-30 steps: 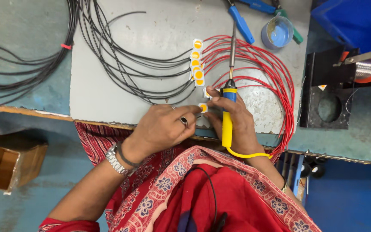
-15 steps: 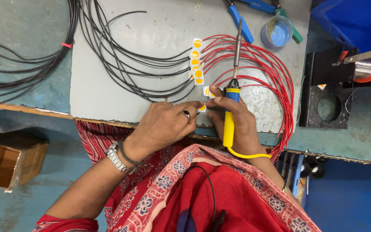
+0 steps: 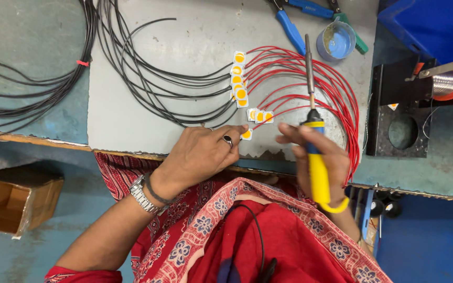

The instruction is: The person solders red and black wires onto the pads of small LED chip modules using a soldering iron, placing each finished module aside. They then strip the insulation from the ends of black wires with pliers and dip the stripped ends into a small container of flux or solder powder.

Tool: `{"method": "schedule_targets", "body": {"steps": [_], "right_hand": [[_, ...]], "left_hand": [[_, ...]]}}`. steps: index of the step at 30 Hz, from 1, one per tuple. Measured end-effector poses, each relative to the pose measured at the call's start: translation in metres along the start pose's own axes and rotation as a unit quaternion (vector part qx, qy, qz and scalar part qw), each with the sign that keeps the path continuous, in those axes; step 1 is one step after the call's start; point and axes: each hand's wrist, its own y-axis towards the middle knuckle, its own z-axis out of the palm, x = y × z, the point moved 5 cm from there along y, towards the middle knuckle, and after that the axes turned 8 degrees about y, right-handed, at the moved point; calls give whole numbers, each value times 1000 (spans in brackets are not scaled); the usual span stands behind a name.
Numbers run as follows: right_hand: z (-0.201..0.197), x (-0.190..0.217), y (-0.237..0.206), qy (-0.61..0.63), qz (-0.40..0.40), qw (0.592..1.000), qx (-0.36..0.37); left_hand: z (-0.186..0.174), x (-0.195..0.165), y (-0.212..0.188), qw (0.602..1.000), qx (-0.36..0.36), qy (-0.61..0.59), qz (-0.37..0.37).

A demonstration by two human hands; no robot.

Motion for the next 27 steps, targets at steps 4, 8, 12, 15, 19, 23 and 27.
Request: {"method": "schedule_targets", "body": {"steps": [4,8,12,15,19,23,27], "right_hand": [[-32,10,-14,-20,2,998,-64],[-54,16,-25,-14,2,985,-175],[-64,15,-34,71,-6,963,-260],[-66,15,-36,77,-2,963,-259],[-62,18,-30,21,31,984,-176],[-53,21,-24,-35,95,989,-110],[-46,23,-15,-48,96,990,-89]], "left_hand": [[2,-1,-2,999,-21,28,7],[4,0,-3,998,-19,56,12],[4,-1,-3,998,-12,57,30],[4,-1,-3,997,-15,64,26],[5,-1,-3,998,-19,62,29],[7,-2,-3,997,-24,70,27],[8,-3,-4,996,-25,87,29]]}}
